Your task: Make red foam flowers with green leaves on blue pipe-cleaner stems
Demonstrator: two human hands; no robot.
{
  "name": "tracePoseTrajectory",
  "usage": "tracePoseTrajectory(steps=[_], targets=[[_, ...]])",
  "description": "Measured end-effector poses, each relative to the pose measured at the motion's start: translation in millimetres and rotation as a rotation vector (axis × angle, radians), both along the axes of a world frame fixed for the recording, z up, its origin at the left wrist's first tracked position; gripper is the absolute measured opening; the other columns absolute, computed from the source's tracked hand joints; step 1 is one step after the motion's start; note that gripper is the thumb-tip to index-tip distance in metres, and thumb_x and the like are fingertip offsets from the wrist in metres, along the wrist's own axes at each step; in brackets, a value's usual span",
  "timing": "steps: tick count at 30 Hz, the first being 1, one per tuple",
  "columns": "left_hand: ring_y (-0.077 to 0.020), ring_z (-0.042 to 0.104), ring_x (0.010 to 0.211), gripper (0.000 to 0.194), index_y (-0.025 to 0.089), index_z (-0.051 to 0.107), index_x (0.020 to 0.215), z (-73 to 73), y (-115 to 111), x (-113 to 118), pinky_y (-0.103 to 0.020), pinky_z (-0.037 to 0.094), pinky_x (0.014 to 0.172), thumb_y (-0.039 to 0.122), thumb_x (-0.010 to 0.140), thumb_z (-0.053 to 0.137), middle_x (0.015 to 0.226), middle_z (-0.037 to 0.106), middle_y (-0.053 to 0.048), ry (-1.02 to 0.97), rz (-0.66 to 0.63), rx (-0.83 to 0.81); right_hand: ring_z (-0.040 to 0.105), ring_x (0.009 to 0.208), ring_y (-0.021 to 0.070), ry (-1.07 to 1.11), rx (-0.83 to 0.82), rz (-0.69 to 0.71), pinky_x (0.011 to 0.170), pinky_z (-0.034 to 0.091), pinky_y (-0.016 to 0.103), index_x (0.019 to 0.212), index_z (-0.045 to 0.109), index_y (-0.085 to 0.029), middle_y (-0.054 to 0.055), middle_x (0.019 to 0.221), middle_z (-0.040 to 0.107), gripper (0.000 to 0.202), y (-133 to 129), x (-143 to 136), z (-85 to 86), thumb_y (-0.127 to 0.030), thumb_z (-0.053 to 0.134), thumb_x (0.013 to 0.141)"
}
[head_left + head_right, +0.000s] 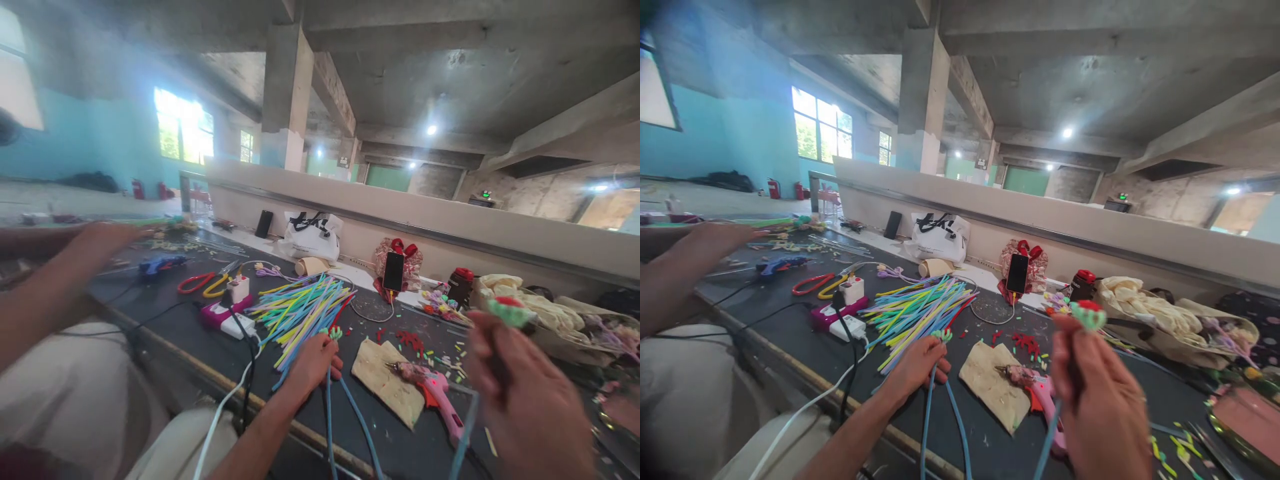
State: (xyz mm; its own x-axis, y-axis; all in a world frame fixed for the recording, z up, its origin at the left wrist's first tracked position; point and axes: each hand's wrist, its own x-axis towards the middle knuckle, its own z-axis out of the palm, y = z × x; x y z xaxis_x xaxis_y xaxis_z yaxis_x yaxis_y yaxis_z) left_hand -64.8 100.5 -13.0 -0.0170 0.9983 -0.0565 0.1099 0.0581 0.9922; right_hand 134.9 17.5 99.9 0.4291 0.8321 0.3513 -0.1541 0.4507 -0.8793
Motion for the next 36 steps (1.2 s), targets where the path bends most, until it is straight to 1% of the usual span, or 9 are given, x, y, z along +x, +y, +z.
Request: tracePoseTrajectory(steps=[4,6,9,11,14,18,23,30,36], targets=[[-0.012,0.054,0.041,0.02,0.017,0.056,0.065,13.6,-7.5,-2.9,-0.02,0.036,0.039,0.035,0.071,0.052,0.054,0.064,0.0,-0.016,0.01,0.129,0.035,0.033,0.0041,0.042,-0.016,0.058,0.028,0.027,0.012,0.088,0.068,-0.019,-0.005,0.052,0.053,0.024,-17.6,23.4,-2.2,-0.034,0.055,0.074],[-0.0134,0.056,0.05,0.024,0.017,0.06,0.064,23.2,-15.1,-4.5,-0.022,0.04,0.049,0.039,0.071,0.052,0.057,0.065,0.0,-0.027,0.025,0.217,0.047,0.039,0.006,-0.007,-0.116,0.093,0.031,0.035,0.012,0.077,0.07,-0.019,-0.002,0.06,0.065,0.018,-14.5,17.7,-22.7,-0.03,0.056,0.073],[-0.0163,0.059,0.073,0.026,0.018,0.061,0.056,34.1,-30.6,-5.6,-0.022,0.041,0.069,0.037,0.072,0.054,0.065,0.066,0.0,-0.037,0.048,0.326,0.062,0.065,0.0167,0.023,-0.228,0.157,0.049,0.049,0.019,0.071,0.072,-0.019,0.005,0.077,0.071,0.015,-0.4,-5.4,-60.4,-0.022,0.072,0.057],[-0.0155,0.058,0.066,0.022,0.018,0.063,0.059,36.3,-41.0,-5.5,-0.021,0.042,0.064,0.035,0.07,0.057,0.058,0.063,0.001,-0.033,0.04,0.347,0.063,0.07,0.0199,0.087,-0.275,0.225,0.054,0.051,0.023,0.069,0.072,-0.019,0.007,0.081,0.071,0.02,9.6,-22.7,-79.4,-0.026,0.077,0.05],[-0.0125,0.054,0.056,0.018,0.018,0.064,0.06,33.7,-52.9,-4.4,-0.019,0.04,0.056,0.033,0.069,0.061,0.054,0.06,0.003,-0.033,-0.005,0.367,0.059,0.058,0.0137,0.157,-0.261,0.318,0.045,0.045,0.018,0.073,0.072,-0.018,0.006,0.074,0.068,0.026,18.0,-41.4,-92.3,-0.036,0.075,0.055],[-0.0087,0.049,0.049,0.02,0.017,0.063,0.056,31.2,-59.8,-0.9,-0.016,0.038,0.049,0.033,0.067,0.062,0.051,0.058,0.004,-0.073,-0.023,0.318,0.047,0.043,0.0064,0.129,-0.254,0.4,0.035,0.032,0.014,0.075,0.07,-0.018,0.0,0.055,0.058,0.027,20.8,-47.3,-93.2,-0.041,0.071,0.06],[-0.0024,0.034,0.026,0.024,0.016,0.061,0.063,32.9,-57.1,4.7,-0.015,0.024,0.027,0.039,0.067,0.06,0.048,0.06,0.004,-0.218,-0.062,0.139,0.038,0.04,0.0035,0.031,-0.299,0.445,0.035,0.026,0.013,0.078,0.069,-0.017,-0.004,0.051,0.048,0.031,22.9,-43.0,-91.8,-0.044,0.069,0.063],[-0.0042,0.05,0.034,0.019,0.014,0.062,0.063,39.9,-57.9,4.2,-0.011,0.032,0.028,0.033,0.066,0.063,0.056,0.062,0.002,-0.375,-0.182,0.084,0.034,0.038,0.0034,0.079,-0.295,0.454,0.033,0.022,0.014,0.082,0.067,-0.017,-0.004,0.051,0.046,0.029,19.4,-49.7,-84.6,-0.041,0.066,0.067],[-0.0038,0.05,0.033,0.017,0.012,0.06,0.063,41.7,-58.2,2.2,-0.009,0.028,0.026,0.028,0.067,0.064,0.053,0.065,0.0,-0.474,-0.173,0.009,0.039,0.041,0.0039,0.156,-0.324,0.455,0.035,0.026,0.014,0.081,0.068,-0.017,-0.002,0.058,0.052,0.027,18.4,-50.8,-79.9,-0.037,0.07,0.063]])
